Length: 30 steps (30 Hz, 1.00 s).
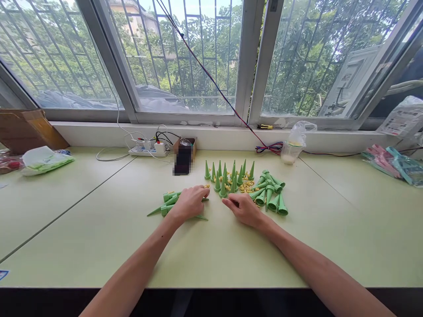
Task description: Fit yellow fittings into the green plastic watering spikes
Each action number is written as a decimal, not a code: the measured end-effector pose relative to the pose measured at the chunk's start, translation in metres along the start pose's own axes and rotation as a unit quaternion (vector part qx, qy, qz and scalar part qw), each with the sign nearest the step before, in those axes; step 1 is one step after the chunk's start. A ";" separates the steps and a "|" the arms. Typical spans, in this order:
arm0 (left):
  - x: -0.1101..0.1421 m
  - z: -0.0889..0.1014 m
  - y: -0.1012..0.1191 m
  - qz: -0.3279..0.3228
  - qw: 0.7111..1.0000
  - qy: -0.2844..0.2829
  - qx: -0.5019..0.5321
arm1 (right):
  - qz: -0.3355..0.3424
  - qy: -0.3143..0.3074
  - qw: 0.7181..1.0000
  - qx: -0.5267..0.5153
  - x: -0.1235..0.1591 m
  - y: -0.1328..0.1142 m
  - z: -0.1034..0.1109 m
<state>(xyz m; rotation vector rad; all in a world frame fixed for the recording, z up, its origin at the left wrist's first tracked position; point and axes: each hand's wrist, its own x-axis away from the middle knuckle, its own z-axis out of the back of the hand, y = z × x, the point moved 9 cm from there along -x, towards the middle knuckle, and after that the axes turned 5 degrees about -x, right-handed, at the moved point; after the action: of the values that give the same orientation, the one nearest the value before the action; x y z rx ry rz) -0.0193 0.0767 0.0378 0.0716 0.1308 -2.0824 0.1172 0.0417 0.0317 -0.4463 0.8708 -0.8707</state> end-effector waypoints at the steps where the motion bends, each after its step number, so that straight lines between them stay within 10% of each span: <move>1: 0.000 0.000 0.000 -0.001 1.000 -0.001 -0.002 | -0.001 -0.001 1.000 -0.003 0.000 0.000 0.000; 11: -0.003 0.007 0.002 0.029 0.999 0.005 0.016 | -0.002 -0.001 1.000 -0.004 0.000 -0.001 0.000; 17: -0.002 0.028 -0.001 0.036 0.990 0.128 0.052 | 0.004 0.001 1.000 0.001 0.000 -0.002 0.001; 23: 0.009 0.055 -0.006 0.039 0.933 0.286 0.217 | 0.000 -0.002 1.000 0.005 0.000 0.000 0.000; 30: 0.003 0.043 -0.002 0.034 0.867 0.234 0.438 | -0.019 -0.009 0.999 -0.024 0.001 0.002 0.000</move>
<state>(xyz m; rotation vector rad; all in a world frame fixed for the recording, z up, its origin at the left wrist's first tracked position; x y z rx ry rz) -0.0225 0.0699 0.0806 1.1163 -0.5320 -1.8561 0.1180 0.0421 0.0302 -0.5130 0.8712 -0.8798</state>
